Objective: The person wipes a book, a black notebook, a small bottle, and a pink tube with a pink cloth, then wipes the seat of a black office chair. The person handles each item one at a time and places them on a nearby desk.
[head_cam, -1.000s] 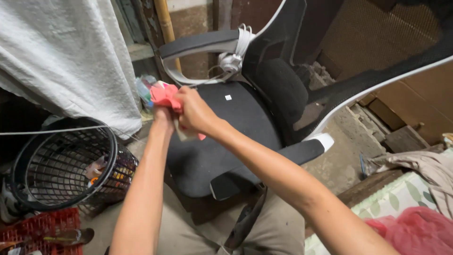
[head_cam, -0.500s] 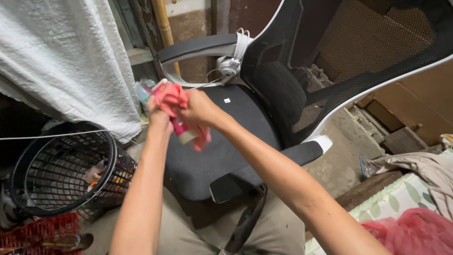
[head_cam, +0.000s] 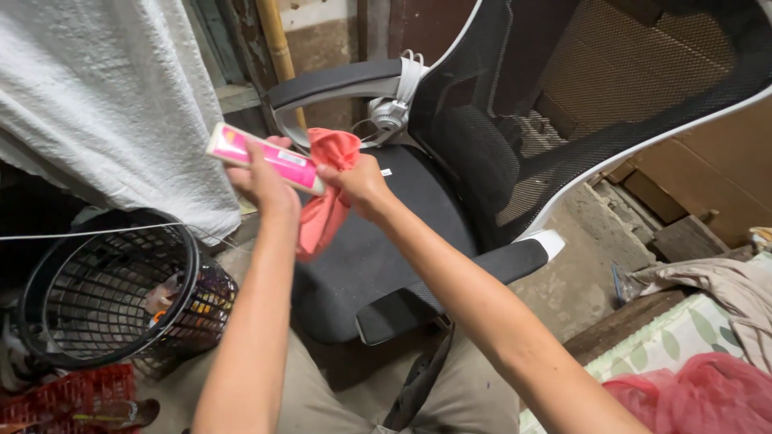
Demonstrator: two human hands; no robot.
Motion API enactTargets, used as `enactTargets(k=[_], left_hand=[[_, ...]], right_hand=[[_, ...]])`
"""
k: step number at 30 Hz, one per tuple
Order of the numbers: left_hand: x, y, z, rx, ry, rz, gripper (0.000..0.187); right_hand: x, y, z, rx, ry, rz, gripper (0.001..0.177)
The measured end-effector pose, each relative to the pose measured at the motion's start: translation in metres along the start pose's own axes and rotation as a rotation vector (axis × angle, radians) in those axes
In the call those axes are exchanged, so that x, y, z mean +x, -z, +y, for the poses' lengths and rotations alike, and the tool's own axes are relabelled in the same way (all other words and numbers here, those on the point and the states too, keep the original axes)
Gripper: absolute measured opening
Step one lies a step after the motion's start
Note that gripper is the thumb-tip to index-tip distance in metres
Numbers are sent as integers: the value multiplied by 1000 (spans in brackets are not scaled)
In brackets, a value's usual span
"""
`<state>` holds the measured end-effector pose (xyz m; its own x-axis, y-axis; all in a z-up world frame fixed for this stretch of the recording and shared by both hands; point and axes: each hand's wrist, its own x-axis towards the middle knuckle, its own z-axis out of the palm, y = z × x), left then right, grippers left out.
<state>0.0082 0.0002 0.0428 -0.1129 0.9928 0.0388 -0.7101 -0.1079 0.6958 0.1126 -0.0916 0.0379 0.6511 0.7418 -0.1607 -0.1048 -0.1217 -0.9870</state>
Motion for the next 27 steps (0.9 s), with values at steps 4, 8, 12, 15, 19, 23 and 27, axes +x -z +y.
enactTargets(k=[4,8,12,15,19,23,27], left_hand=[[-11,1,-17,154,-22,-78,19],[-12,14,-24,373,-104,-119,30],[-51,-11,13,537,-79,-328,43],[-54,-21,50,611,58,-453,75],[-2,11,-2,481,157,-350,68],[13,17,-2,235,366,-200,47],[-12,-3,22,333,242,-244,35]], right_hand=[[22,-15,25,-102,41,7,29],[-21,-18,-23,-342,201,29,27],[-33,-23,-66,-376,501,25,39],[-18,-35,-45,-316,505,-28,32],[-33,-32,-23,-392,789,-155,17],[-38,-32,-33,-411,694,-235,14],[2,-38,-15,-404,474,-72,13]])
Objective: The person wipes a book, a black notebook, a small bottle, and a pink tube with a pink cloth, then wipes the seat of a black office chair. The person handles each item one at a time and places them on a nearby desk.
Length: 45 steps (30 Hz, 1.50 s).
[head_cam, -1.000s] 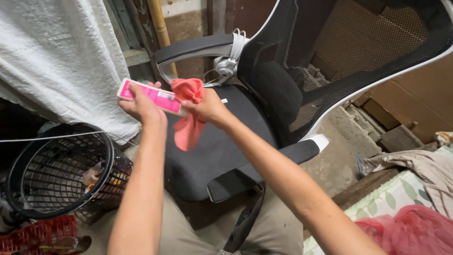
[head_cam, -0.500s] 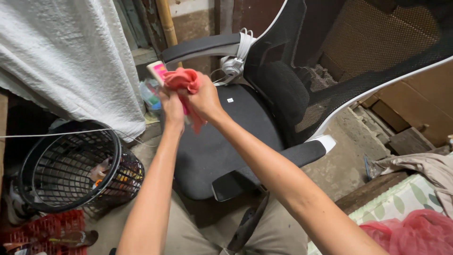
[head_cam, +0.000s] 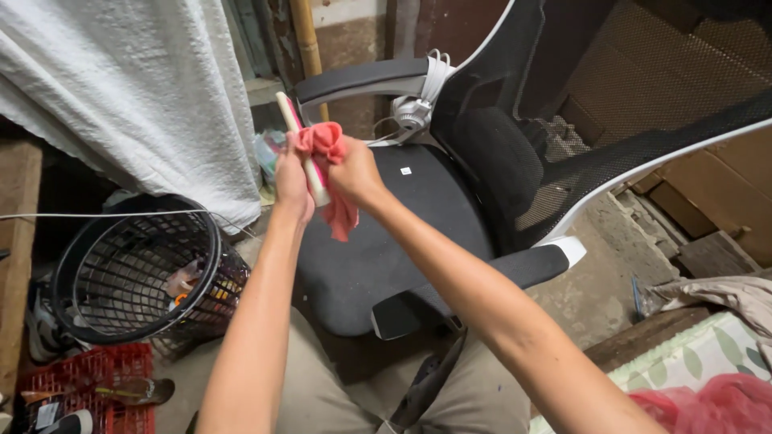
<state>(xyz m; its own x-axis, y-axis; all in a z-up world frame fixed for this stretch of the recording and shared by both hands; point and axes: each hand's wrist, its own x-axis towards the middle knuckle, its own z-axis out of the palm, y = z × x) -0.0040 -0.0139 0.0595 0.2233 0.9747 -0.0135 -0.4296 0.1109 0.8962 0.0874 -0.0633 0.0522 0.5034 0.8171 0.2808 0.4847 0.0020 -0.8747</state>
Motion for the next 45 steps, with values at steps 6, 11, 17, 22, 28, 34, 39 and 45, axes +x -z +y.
enactTargets(k=[6,11,17,22,28,34,39,45], left_hand=[[38,52,-33,76,-15,-16,34],[36,63,-27,147,-1,-14,22],[22,104,3,226,-39,-79,32],[-1,152,51,333,-126,-121,32],[5,239,87,672,-316,46,23],[-30,309,146,650,-489,179,24],[-68,368,196,802,-605,361,23],[-129,434,234,791,-719,559,23]], right_hand=[[-38,-11,-19,-14,129,-51,27],[2,-20,-30,122,34,-27,16],[23,-52,-52,239,-42,3,13],[30,-100,-57,187,-80,-112,9],[-4,-155,-106,97,97,-472,16],[-32,-226,-162,142,140,-674,11],[-63,-287,-211,172,217,-797,6],[-123,-320,-274,260,300,-950,8]])
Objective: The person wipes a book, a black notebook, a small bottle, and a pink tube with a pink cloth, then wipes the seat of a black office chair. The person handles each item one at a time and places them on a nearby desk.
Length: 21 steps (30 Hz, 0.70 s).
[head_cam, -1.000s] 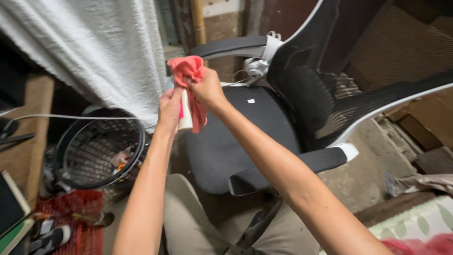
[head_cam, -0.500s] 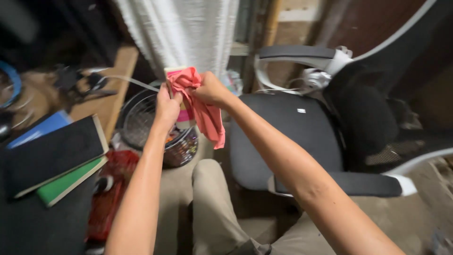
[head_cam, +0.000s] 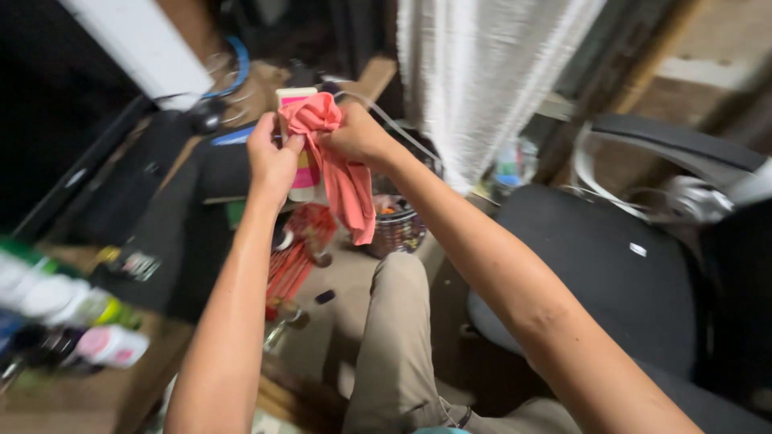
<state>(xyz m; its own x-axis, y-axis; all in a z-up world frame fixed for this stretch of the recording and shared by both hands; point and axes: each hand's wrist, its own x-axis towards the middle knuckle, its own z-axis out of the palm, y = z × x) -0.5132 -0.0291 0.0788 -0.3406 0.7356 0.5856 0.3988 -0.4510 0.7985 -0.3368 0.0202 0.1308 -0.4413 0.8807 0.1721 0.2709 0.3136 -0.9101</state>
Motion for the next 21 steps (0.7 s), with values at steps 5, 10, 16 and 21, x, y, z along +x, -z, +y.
enactTargets(k=[5,10,16,21], left_hand=[[-19,62,30,27,26,96,27],[-38,114,23,137,-10,198,30],[-63,167,62,212,108,278,32],[-73,211,59,314,148,297,26]], right_hand=[[-5,-53,-32,10,43,-116,10],[-20,-99,-65,18,71,-196,12],[-12,-157,-76,-2,138,-284,17],[-6,-197,-88,-37,173,-343,24]])
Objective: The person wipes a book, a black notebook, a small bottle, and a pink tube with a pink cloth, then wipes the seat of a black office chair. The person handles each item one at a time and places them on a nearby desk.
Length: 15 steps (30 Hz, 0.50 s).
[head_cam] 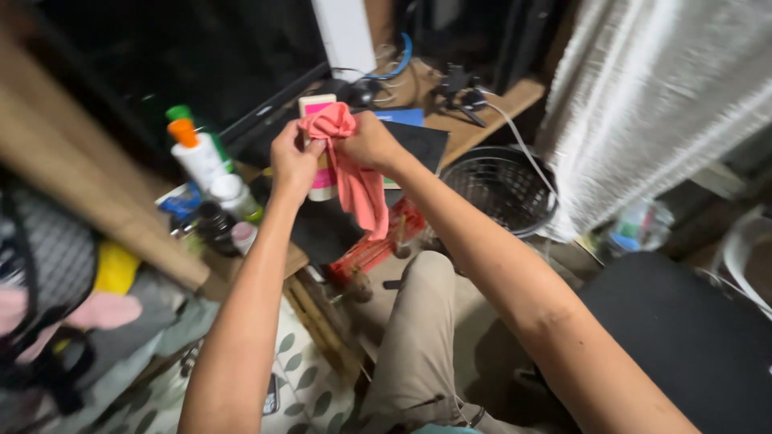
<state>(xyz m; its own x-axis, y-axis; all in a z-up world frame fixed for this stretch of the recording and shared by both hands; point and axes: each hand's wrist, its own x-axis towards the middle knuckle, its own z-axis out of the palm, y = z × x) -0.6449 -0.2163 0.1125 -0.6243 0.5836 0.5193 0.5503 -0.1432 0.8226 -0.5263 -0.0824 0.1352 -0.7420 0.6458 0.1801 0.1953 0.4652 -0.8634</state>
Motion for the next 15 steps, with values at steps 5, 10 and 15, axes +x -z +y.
enactTargets(k=[5,10,15], left_hand=[[3,39,-9,170,91,85,24],[15,75,-33,192,101,127,25],[15,92,-21,303,200,31,38]], right_hand=[[18,-39,-9,0,74,-67,26],[32,-73,-19,-24,130,-121,19],[31,-96,-11,-49,87,-165,20]])
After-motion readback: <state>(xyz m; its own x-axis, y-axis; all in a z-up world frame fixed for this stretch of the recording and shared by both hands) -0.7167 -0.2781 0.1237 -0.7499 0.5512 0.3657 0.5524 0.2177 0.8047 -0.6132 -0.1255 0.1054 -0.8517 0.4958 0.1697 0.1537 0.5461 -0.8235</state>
